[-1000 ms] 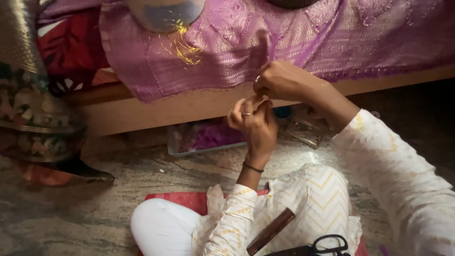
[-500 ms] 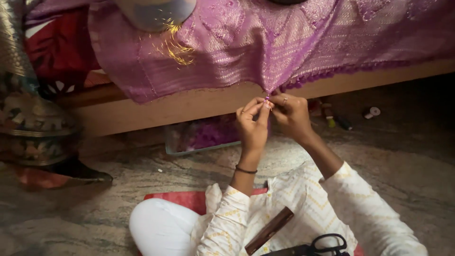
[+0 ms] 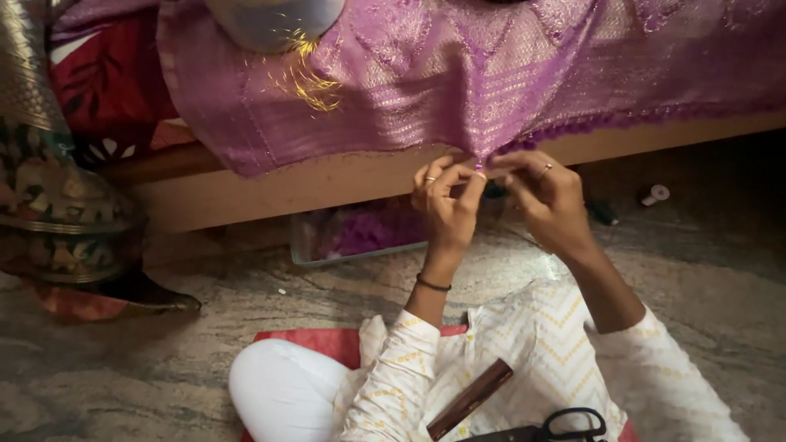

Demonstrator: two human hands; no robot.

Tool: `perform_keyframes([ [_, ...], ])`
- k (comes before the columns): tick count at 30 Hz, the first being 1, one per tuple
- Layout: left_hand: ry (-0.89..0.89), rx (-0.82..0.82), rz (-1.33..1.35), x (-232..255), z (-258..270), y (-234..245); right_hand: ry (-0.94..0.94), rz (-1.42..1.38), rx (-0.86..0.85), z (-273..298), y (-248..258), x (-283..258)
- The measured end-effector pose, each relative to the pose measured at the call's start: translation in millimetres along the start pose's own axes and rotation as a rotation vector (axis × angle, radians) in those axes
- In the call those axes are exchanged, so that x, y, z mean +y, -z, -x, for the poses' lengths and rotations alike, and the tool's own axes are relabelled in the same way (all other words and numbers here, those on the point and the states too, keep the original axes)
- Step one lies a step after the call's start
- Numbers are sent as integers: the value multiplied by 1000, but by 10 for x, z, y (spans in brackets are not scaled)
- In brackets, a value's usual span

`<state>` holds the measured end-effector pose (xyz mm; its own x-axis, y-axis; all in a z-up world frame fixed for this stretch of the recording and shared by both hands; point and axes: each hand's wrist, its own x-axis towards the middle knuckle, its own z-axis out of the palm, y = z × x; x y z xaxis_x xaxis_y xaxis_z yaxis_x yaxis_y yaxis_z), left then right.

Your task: Sewing and cutting purple tassels onto the edge of a pink fabric garment.

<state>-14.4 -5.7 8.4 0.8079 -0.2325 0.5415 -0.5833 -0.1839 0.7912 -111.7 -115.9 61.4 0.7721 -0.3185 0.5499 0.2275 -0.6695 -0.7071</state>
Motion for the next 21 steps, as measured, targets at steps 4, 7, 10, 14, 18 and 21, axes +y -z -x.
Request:
perform_keyframes([
  [4,179,-127,202,82,-32,22,-211,-10,2,0,29,57],
  [7,138,-130,166,110,-29,6,-140,83,83,-151,-39,33],
  [10,71,-115,131,109,3,28,-308,-167,109,-107,-114,165],
  [14,11,-122,27,42,-20,59,-637,-597,105,-57,-147,266],
  [18,123,-282,251,22,-54,103,-704,-875,97,-31,-163,378],
  [21,127,-169,317,219,-2,249,-598,-823,87,-35,-183,450],
])
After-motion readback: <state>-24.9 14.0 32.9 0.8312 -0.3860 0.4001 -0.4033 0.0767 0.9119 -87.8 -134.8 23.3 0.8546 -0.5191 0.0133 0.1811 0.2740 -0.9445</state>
